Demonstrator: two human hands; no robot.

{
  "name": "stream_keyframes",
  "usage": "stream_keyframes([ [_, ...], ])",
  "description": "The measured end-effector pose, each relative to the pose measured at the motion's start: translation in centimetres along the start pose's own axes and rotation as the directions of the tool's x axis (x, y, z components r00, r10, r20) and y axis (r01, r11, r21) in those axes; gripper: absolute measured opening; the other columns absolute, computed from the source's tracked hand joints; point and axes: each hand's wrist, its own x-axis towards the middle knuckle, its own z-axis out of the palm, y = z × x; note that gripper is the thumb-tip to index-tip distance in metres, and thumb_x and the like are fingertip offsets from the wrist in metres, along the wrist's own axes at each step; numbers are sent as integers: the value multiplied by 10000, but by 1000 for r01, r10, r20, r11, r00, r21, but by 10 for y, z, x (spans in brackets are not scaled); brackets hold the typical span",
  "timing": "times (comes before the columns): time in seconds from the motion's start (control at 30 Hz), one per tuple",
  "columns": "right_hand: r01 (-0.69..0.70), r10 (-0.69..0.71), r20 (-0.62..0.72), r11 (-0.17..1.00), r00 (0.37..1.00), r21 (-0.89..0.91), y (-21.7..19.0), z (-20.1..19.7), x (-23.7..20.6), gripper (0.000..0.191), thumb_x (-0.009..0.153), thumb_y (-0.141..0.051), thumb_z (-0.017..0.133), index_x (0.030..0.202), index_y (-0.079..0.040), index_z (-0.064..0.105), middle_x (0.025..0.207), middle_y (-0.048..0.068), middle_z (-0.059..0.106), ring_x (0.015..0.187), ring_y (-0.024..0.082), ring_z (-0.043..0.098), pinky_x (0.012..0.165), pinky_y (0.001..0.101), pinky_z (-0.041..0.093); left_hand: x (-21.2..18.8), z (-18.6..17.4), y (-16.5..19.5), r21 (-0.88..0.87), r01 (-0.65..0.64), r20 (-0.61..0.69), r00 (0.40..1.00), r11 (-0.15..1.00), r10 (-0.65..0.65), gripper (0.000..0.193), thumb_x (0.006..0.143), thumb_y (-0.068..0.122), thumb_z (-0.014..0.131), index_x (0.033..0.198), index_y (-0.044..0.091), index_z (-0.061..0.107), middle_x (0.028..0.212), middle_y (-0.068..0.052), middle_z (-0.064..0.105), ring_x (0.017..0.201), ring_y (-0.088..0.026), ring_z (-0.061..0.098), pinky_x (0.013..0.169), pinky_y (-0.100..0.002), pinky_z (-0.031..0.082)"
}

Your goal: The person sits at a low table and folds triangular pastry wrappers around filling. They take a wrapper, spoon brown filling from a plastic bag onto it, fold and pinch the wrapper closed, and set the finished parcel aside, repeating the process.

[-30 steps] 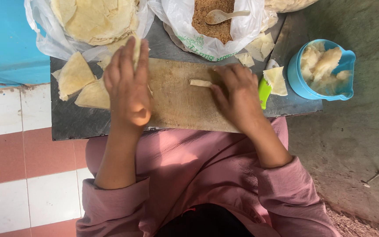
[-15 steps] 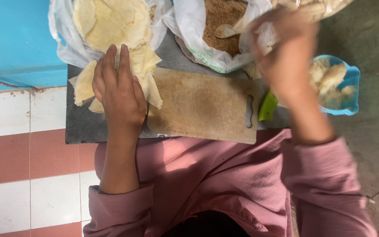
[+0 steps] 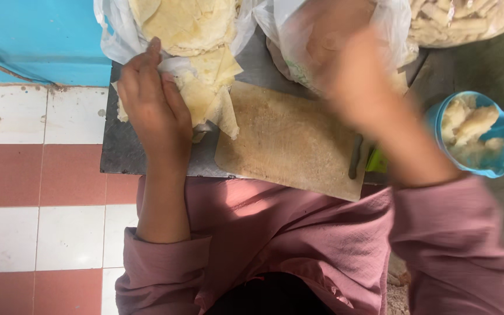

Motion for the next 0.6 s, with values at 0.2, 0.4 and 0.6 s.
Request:
stream_keyframes([
  [0.2, -103, 64, 289, 987, 955, 122, -55, 135, -48, 166, 899, -174, 738, 972, -33, 692, 1023, 102, 643, 1003, 302, 630, 884, 409, 531, -8, -17, -3, -194, 95, -26, 994, 976, -102, 252, 1131, 46, 562, 1361, -8, 650, 1163, -121, 626, 978, -206, 598, 850, -336, 534],
  [0.4, -637, 487, 431, 426, 760, 642, -59, 80, -38, 147, 1026, -163, 628, 1026, -36, 701, 958, 63, 700, 877, 164, 653, 799, 303, 550, -24, -23, 25, -677, 154, 249, 968, 719, 27, 287, 1132, 87, 553, 1366, -63, 622, 1304, -127, 634, 1128, -147, 620, 997, -283, 527],
  [0.6, -474, 611, 573, -338, 546, 813, -80, 40, -100, 128, 1036, -99, 653, 1102, 11, 656, 1030, 54, 695, 896, 112, 676, 777, 275, 562, -49, -10, 54, -682, 657, 716, 689, 322, 114, 244, 1026, 187, 661, 1178, -3, 658, 1005, 16, 726, 905, -30, 646, 811, -198, 521],
])
